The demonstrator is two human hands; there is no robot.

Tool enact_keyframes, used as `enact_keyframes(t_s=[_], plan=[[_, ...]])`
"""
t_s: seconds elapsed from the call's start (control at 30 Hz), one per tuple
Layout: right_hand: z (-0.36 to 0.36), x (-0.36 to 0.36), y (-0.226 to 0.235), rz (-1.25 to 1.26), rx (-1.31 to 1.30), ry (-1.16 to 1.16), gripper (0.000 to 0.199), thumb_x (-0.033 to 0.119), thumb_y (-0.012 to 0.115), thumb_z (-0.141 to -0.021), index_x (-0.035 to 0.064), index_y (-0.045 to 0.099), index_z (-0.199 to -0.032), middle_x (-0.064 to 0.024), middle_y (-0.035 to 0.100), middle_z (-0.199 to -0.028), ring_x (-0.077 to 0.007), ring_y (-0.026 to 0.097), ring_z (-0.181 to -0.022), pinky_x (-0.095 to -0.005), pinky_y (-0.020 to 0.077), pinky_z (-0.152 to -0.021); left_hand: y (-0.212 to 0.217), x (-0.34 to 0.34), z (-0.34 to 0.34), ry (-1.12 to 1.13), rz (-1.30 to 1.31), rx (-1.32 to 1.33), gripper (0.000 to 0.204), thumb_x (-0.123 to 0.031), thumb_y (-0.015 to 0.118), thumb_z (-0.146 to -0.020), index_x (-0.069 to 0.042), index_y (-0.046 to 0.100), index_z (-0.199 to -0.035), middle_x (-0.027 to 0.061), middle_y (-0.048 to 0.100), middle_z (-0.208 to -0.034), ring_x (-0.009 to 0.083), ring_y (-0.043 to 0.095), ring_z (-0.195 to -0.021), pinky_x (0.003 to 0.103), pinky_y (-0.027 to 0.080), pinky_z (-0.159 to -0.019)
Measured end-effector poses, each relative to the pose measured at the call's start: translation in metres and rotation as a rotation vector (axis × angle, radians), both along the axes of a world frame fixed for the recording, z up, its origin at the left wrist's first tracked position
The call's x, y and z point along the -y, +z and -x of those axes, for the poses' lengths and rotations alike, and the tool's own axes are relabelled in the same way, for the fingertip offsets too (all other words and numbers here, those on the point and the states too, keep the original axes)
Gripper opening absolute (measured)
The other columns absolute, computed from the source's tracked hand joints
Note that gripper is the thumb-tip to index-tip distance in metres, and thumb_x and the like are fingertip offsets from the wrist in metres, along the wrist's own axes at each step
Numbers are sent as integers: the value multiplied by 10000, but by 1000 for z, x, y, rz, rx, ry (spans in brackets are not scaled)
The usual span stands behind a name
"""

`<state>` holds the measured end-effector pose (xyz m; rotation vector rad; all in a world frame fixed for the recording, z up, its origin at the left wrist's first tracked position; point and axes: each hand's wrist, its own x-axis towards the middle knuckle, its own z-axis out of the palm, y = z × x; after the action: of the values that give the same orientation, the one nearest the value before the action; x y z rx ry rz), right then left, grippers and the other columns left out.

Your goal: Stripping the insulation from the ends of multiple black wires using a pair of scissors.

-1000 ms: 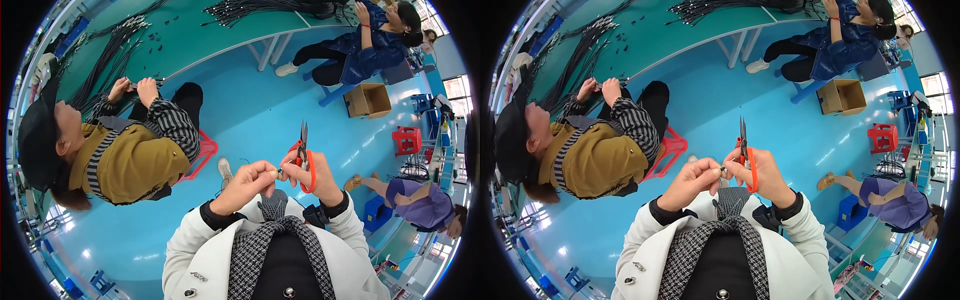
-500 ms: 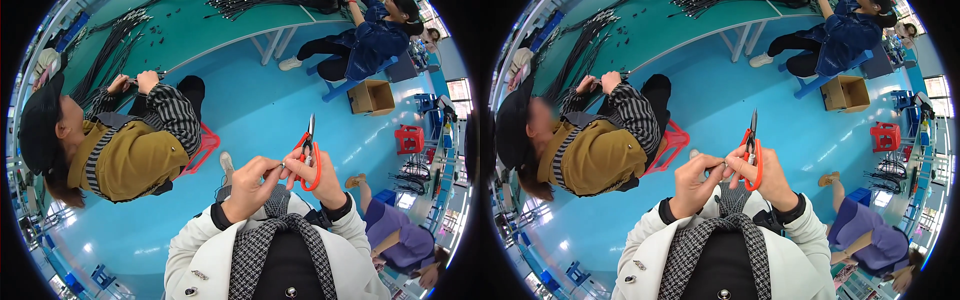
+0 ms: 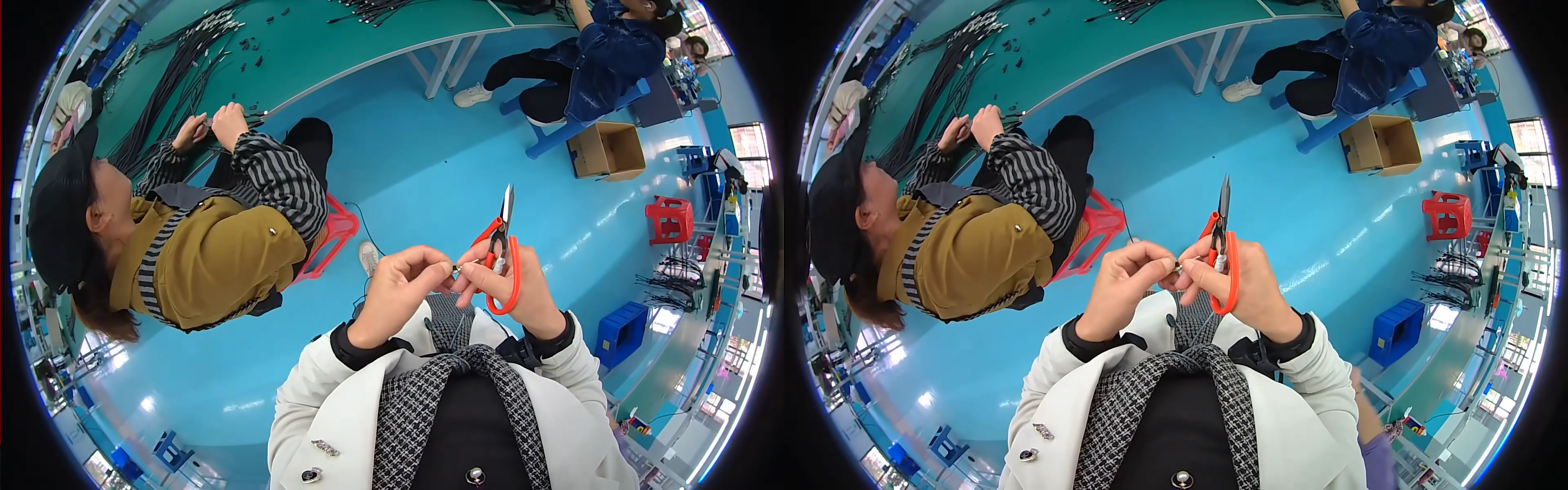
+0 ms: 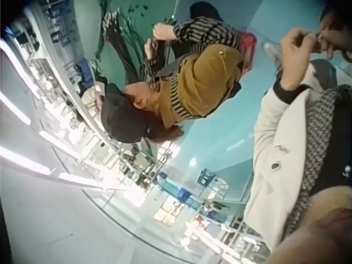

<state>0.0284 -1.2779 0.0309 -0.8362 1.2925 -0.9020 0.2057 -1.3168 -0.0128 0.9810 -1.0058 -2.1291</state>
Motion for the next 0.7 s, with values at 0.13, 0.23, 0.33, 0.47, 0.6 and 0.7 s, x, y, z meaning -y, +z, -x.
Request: enact_keyframes(t_s=[0.13,0.23,0.33,0.47,0.6,0.7], plan=[[-5,-1,-3,58,-22,-3,124,35,566,-885,-62,576,-961,-147,659,-746,-208,673,-614,-282,525,-567,-9,2,-4,-41,-81,-71,147,-128,565,-917,6,622,-936,58,640,-799,118,608,-721,250,487,-696],[-5,-6,-8,148,-111,54,120,21,559,-883,-60,584,-968,-131,669,-756,-183,680,-640,-254,518,-575,-20,5,-6,-93,-260,-188,143,-125,547,-925,0,607,-961,59,638,-825,120,609,-717,249,490,-690],[-2,-4,-6,185,-160,95,123,16,558,-881,-57,590,-974,-127,668,-760,-176,675,-639,-249,516,-572,-22,10,-10,-152,-330,-242,143,-127,533,-934,-4,594,-976,62,637,-849,120,610,-714,248,492,-684],[0,2,-1,138,-144,97,129,18,567,-874,-56,594,-976,-135,656,-760,-183,656,-613,-267,516,-556,-7,13,-11,-189,-230,-210,149,-145,523,-952,-10,583,-971,64,635,-873,119,610,-707,250,496,-676],[4,5,0,85,-77,68,130,14,570,-870,-55,595,-978,-123,656,-760,-167,654,-617,-254,508,-555,5,13,-8,-138,-57,-147,167,-172,519,-967,-17,580,-950,61,631,-868,119,609,-688,253,500,-664],[5,5,-2,104,-62,77,134,14,564,-880,-48,594,-996,-103,656,-751,-149,656,-615,-240,498,-554,5,13,-6,-175,34,-100,184,-186,513,-974,-17,578,-946,60,630,-862,120,608,-674,257,502,-657]])
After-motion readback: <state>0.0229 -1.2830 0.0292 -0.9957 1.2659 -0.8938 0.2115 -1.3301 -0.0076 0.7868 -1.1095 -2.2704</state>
